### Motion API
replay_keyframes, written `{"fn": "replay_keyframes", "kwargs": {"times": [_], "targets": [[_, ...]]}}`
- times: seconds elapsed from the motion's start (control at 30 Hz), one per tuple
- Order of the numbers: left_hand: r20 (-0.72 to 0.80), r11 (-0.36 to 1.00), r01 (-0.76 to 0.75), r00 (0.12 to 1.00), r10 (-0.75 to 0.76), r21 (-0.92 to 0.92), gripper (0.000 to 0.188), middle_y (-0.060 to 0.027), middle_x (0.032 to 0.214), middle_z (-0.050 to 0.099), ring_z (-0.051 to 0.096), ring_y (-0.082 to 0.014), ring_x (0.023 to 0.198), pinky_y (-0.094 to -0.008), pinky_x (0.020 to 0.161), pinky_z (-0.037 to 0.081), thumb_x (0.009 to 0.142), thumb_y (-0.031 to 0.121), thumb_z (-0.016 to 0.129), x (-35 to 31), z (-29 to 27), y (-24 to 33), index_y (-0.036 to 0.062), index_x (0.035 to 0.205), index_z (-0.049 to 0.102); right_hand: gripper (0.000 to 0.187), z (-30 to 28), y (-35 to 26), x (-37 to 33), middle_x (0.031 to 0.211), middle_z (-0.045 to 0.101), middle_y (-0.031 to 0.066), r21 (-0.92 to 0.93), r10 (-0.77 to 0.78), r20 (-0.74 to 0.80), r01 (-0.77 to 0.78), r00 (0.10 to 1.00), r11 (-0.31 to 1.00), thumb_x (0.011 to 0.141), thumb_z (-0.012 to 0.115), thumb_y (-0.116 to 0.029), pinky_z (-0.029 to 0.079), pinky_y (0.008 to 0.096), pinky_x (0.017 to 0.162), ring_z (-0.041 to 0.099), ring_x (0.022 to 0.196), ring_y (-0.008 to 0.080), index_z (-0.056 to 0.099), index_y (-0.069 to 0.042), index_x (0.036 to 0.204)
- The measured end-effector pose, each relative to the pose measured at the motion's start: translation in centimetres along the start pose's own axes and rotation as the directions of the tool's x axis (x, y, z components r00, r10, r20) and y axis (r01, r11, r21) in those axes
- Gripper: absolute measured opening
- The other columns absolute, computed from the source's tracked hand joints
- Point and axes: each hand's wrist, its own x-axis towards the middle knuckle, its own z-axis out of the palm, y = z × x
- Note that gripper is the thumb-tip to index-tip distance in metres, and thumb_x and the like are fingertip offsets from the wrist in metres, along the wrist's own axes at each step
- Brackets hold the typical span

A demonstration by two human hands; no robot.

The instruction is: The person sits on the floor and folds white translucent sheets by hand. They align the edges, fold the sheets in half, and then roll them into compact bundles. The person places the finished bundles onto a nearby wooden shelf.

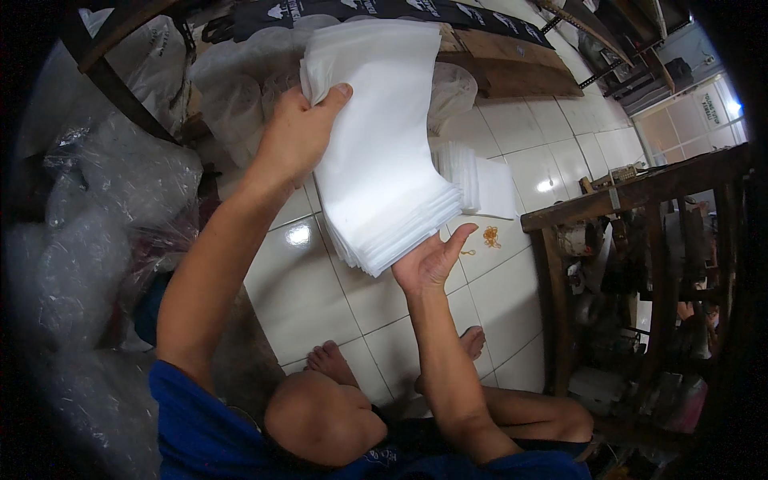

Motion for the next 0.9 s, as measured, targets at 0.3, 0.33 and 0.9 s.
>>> {"fn": "replay_keyframes", "kwargs": {"times": [0.3,0.33,0.9], "targets": [[0.027,0.985,-0.17,0.985,0.169,0.023,0.035,-0.0118,0.083,0.072,0.066,-0.0179,0.075,-0.0334,0.072,0.051,0.096,0.03,0.061,-0.9,1.3,0.9,-0.0026,0.106,0.068,0.08,2.5,0.1,2.6,0.147,0.042,0.0118,-0.31,-0.024,-0.005,0.021,1.0,0.95,0.091,0.061,-0.055,0.037,0.0458,0.113,0.041,0.136,0.0298,0.031,-0.007,0.149],[0.025,0.985,-0.175,0.984,0.174,0.013,0.036,-0.0123,0.084,0.072,0.066,-0.0182,0.075,-0.0334,0.072,0.051,0.096,0.03,0.061,-0.7,1.6,0.8,-0.0036,0.106,0.068,0.073,2.6,-0.4,3.0,0.145,0.044,0.011,-0.319,-0.011,0.004,0.012,1.0,0.948,0.094,0.063,-0.047,0.037,0.0445,0.112,0.043,0.134,0.0295,0.032,-0.007,0.147],[-0.114,0.981,0.154,0.979,-0.167,-0.115,0.057,-0.0328,0.098,0.068,0.067,-0.043,0.096,-0.0456,0.087,0.049,0.087,0.042,0.062,1.8,22.1,-3.6,-0.0143,0.096,0.066,0.069,6.2,-30.9,16.4,0.118,0.056,0.0174,-0.968,0.012,-0.235,-0.236,0.972,0.089,0.079,0.067,-0.014,0.054,0.0409,0.092,0.063,0.104,0.0281,0.033,0.001,0.136]]}}
